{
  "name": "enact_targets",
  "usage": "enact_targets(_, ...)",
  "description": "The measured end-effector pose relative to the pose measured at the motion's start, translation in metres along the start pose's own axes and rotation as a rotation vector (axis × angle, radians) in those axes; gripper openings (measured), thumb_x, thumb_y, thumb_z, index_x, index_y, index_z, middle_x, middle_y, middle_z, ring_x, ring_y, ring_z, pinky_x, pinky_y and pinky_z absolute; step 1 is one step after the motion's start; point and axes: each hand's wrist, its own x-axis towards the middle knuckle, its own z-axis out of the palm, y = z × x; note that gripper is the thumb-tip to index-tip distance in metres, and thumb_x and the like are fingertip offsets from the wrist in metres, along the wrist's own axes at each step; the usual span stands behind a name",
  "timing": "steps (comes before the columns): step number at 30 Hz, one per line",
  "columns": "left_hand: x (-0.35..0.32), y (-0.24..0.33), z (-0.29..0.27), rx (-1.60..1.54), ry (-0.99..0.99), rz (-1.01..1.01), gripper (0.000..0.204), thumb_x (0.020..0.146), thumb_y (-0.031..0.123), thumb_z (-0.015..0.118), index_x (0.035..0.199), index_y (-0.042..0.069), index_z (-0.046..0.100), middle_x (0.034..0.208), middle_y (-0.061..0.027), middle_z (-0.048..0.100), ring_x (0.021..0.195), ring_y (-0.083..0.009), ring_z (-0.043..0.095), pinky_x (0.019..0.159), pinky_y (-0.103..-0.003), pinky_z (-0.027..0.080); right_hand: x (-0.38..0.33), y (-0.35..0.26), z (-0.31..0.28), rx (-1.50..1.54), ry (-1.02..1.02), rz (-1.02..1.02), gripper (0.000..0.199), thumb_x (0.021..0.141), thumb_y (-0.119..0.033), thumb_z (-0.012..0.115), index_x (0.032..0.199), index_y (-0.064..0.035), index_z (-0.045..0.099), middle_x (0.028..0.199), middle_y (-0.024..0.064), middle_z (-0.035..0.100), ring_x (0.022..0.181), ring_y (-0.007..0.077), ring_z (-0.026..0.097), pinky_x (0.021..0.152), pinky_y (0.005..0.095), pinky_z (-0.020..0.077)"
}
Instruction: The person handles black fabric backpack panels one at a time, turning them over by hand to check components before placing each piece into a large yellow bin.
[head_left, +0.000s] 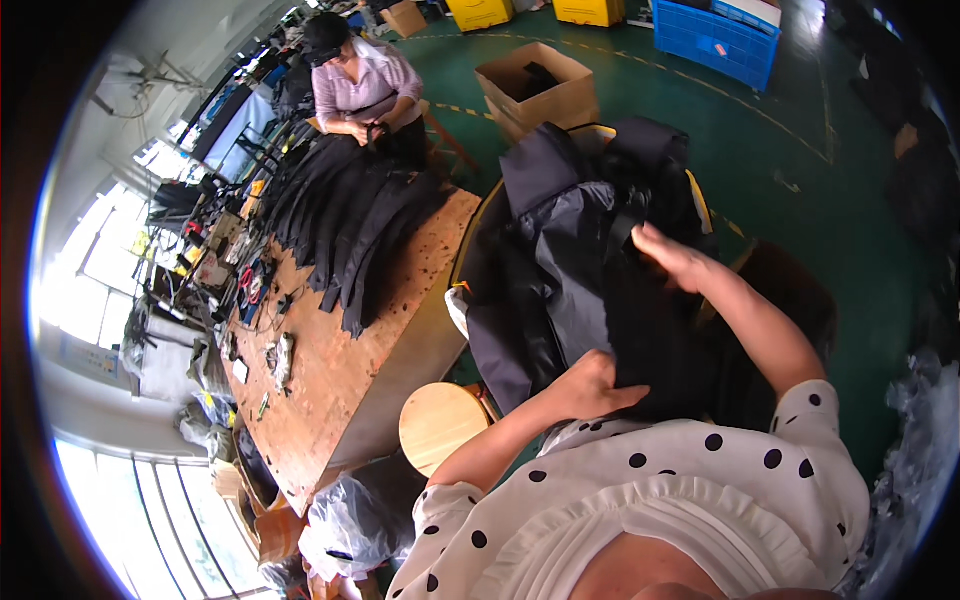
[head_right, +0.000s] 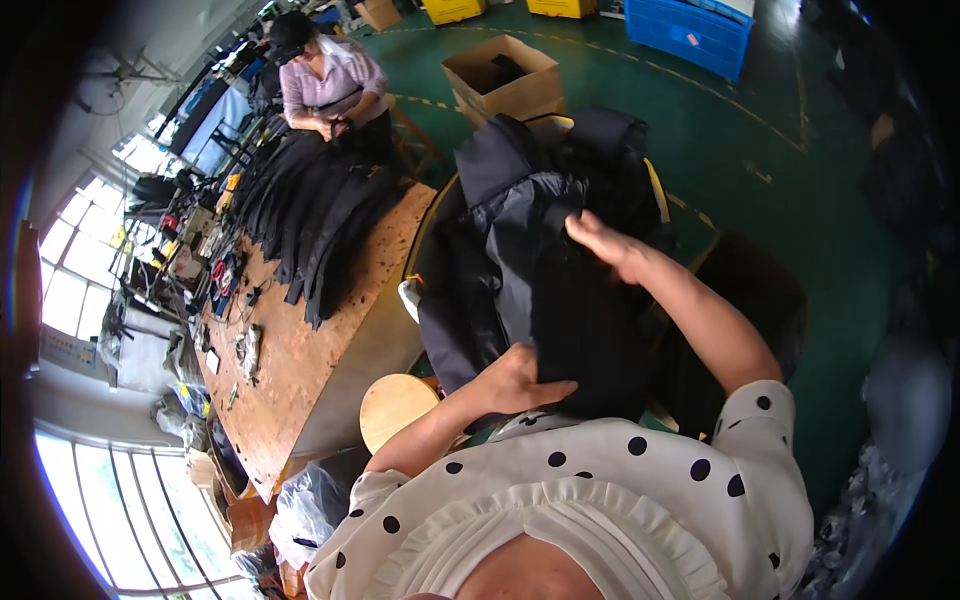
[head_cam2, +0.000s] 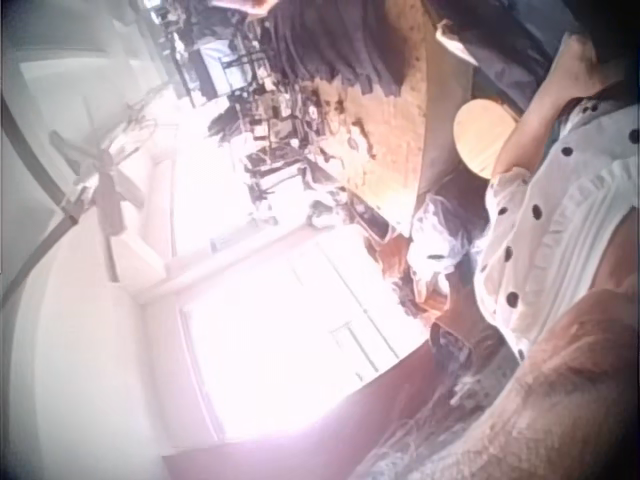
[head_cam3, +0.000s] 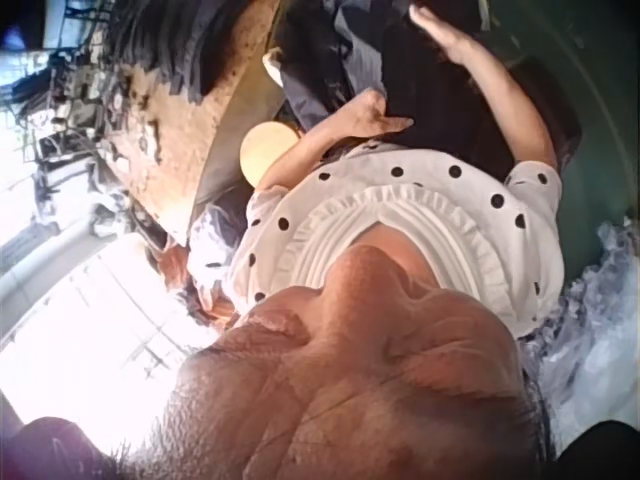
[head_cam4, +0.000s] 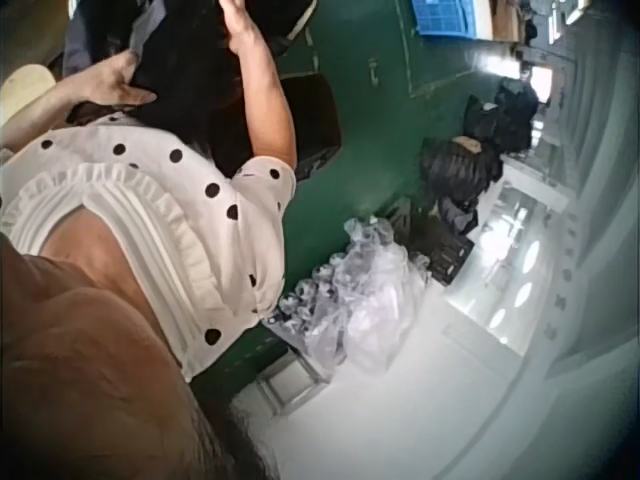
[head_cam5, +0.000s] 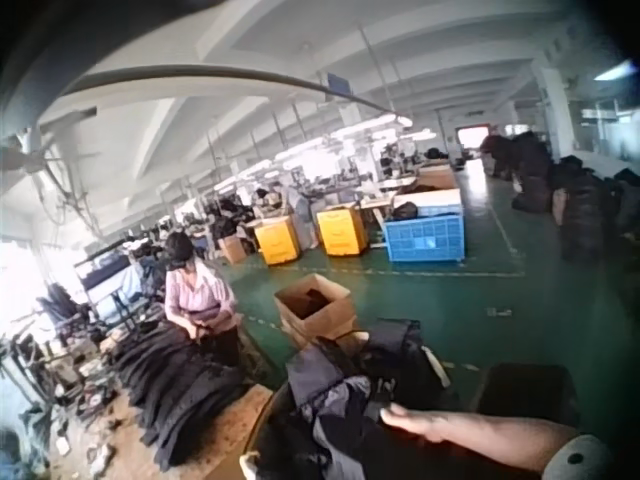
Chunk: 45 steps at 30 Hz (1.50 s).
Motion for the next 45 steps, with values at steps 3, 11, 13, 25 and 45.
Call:
enact_targets(3, 0.031, 0.005, 0.021, 0.076, -0.066, 0.050, 0.050, 0.071, 0.026, 0.068, 0.042, -0.005, 0.042, 0.041, -0.0165, 0.041, 0.038, -0.0304, 0.041, 0.040, -0.038, 0.033, -0.031, 0.019, 0.017, -0.099, -0.286, 0.093, 0.117, 0.067, -0.067, 0.058, 0.138, 0.0004, -0.008, 0.143, 0.0239, 0.007, 0.133, 0.0329, 0.012, 0.102, 0.0500, 0.0199)
enact_targets(11, 0.044, -0.027, 0.075, 0.157, -0.365, 0.057, 0.040, 0.074, 0.032, 0.064, 0.073, -0.007, 0.061, 0.066, -0.0213, 0.059, 0.065, -0.0344, 0.060, 0.059, -0.038, 0.048, -0.049, 0.100, 0.031, -0.382, 0.178, -0.147, 0.032, 0.061, -0.016, 0.062, 0.081, 0.0099, 0.056, 0.074, 0.0275, 0.059, 0.073, 0.0369, 0.061, 0.063, 0.0404, 0.0474)
enact_targets(13, 0.048, -0.004, 0.063, 0.149, -0.391, 0.162, 0.036, 0.074, 0.029, 0.065, 0.083, -0.006, 0.061, 0.076, -0.0199, 0.060, 0.073, -0.0336, 0.060, 0.064, -0.037, 0.049, -0.090, 0.075, 0.012, -0.476, 0.311, -0.300, 0.026, 0.068, -0.018, 0.061, 0.073, 0.0070, 0.054, 0.068, 0.0257, 0.057, 0.068, 0.0396, 0.059, 0.061, 0.0430, 0.0464)
enact_targets(25, 0.055, 0.026, 0.006, 0.129, 0.360, 0.526, 0.021, 0.073, -0.007, 0.058, 0.092, 0.001, 0.058, 0.094, -0.0144, 0.060, 0.077, -0.0260, 0.059, 0.066, -0.031, 0.049, -0.298, 0.040, -0.073, -0.201, 1.152, -0.500, 0.024, 0.076, -0.008, 0.064, 0.098, 0.0013, 0.060, 0.090, 0.0035, 0.063, 0.081, 0.0116, 0.056, 0.075, 0.0277, 0.0452)
enact_targets(45, 0.061, -0.113, 0.125, 0.668, -0.040, -0.126, 0.072, 0.063, 0.033, 0.073, 0.122, 0.007, 0.041, 0.137, -0.0269, 0.022, 0.125, -0.0408, 0.026, 0.098, -0.055, 0.025, -0.177, 0.412, -0.073, -0.598, 1.323, 0.850, 0.073, 0.080, -0.046, 0.054, 0.139, -0.0266, 0.017, 0.144, 0.0198, 0.003, 0.130, 0.0444, 0.010, 0.093, 0.0669, 0.0200)
